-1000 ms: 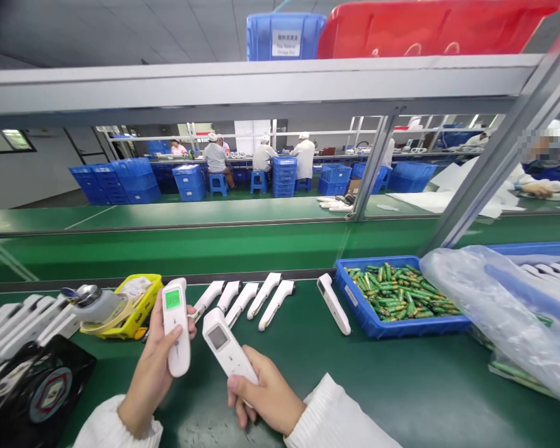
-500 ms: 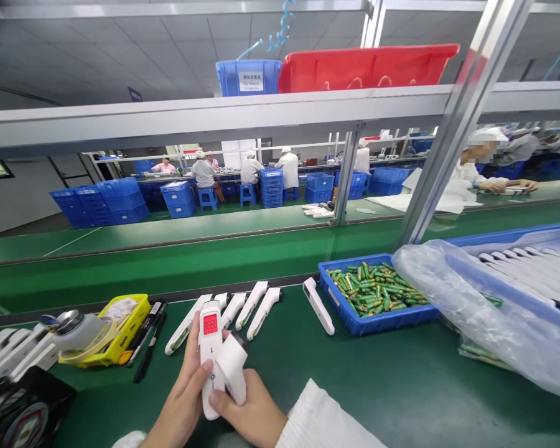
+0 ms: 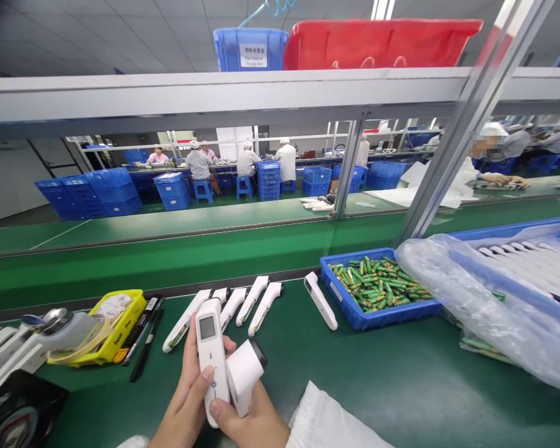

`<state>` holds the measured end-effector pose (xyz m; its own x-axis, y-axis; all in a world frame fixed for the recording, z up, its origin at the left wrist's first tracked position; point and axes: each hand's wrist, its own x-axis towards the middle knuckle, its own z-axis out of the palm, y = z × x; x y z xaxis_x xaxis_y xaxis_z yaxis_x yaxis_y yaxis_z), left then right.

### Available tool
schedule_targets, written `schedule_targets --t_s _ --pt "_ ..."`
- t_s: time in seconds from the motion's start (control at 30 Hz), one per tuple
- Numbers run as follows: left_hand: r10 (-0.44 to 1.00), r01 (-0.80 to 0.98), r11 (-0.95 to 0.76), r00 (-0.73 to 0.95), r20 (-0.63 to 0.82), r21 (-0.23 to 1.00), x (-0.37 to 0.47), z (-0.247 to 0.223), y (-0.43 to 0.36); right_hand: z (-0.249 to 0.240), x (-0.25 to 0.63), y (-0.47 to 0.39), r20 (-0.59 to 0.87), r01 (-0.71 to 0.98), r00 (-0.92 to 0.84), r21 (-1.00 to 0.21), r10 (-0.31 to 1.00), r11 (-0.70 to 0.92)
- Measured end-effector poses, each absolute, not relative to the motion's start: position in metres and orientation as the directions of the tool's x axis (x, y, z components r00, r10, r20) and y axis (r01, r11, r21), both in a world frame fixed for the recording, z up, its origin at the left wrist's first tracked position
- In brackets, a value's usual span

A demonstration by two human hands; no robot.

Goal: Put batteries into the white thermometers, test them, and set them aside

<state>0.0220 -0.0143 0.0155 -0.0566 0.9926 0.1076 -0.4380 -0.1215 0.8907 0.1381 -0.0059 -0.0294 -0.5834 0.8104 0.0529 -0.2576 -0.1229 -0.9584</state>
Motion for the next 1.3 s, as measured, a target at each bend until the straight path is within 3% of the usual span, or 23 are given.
schedule_targets --t_s 0.37,0.73,1.13,1.3 --pt "0.993 -0.265 -0.121 -0.038 0.115 0.957 0.009 0.014 -0.026 -0.012 0.139 -0.005 0.073 -0.259 -0.666 -0.956 0.743 -0.138" --pt "0.99 -0.275 -0.139 -0.021 0.139 0.951 0.008 0.008 -0.023 -0.021 0.139 -0.005 -0.025 -0.189 -0.662 -0.961 0.749 -0.2" --pt "0.989 -0.148 -0.137 -0.067 0.128 0.979 0.007 0.006 -0.026 -0.022 0.14 -0.007 0.019 -0.151 -0.603 -0.984 0.797 -0.09" --pt "0.961 -0.15 -0.167 -0.247 0.126 0.975 0.014 0.003 -0.025 -0.015 0.139 -0.006 0.058 -0.002 -0.536 -0.998 0.842 0.067"
